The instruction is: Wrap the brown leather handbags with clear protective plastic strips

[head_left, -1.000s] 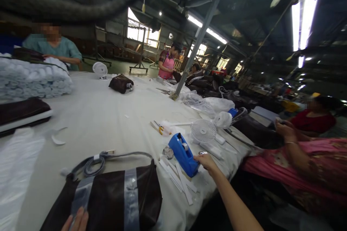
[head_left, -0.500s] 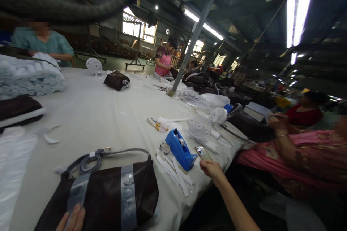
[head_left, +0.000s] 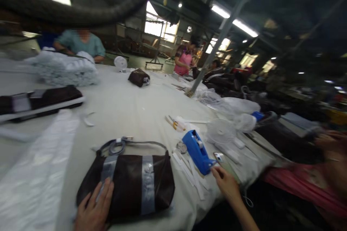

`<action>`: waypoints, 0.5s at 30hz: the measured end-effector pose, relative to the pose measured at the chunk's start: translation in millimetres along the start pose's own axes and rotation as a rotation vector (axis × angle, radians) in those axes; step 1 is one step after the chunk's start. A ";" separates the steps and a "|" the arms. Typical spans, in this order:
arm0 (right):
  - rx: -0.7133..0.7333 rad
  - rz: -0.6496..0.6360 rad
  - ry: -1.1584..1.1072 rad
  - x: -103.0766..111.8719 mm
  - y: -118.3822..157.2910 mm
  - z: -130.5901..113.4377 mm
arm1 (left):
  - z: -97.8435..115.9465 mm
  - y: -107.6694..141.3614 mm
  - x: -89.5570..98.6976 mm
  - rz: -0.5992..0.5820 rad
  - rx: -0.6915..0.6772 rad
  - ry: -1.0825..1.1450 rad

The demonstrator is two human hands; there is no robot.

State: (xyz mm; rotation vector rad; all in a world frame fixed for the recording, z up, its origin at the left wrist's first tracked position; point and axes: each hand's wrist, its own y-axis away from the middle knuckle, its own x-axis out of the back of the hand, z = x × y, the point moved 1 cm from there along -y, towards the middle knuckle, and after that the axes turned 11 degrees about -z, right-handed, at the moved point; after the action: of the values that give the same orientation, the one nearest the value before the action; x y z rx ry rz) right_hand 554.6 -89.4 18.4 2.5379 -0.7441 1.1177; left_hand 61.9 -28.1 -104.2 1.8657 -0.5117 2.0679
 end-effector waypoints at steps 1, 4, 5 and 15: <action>0.101 -0.061 0.020 -7.5 -1.2 -24.5 | 2.0 -0.6 6.7 -0.020 0.013 -0.013; 0.471 -0.303 0.031 -40.3 2.6 -115.2 | 7.3 -6.1 25.1 -0.073 0.029 -0.038; 0.591 -0.423 0.018 -53.6 8.4 -147.2 | 8.3 -7.9 29.2 -0.081 0.041 -0.040; 1.263 -1.203 0.514 -200.2 44.1 -324.8 | 11.4 -8.2 34.0 -0.041 0.049 0.029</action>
State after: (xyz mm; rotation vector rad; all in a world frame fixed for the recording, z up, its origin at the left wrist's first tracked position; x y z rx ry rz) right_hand 219.0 84.2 87.3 2.2786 1.8677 1.7366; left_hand 72.2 -26.4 -68.9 1.8543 -0.4163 2.0953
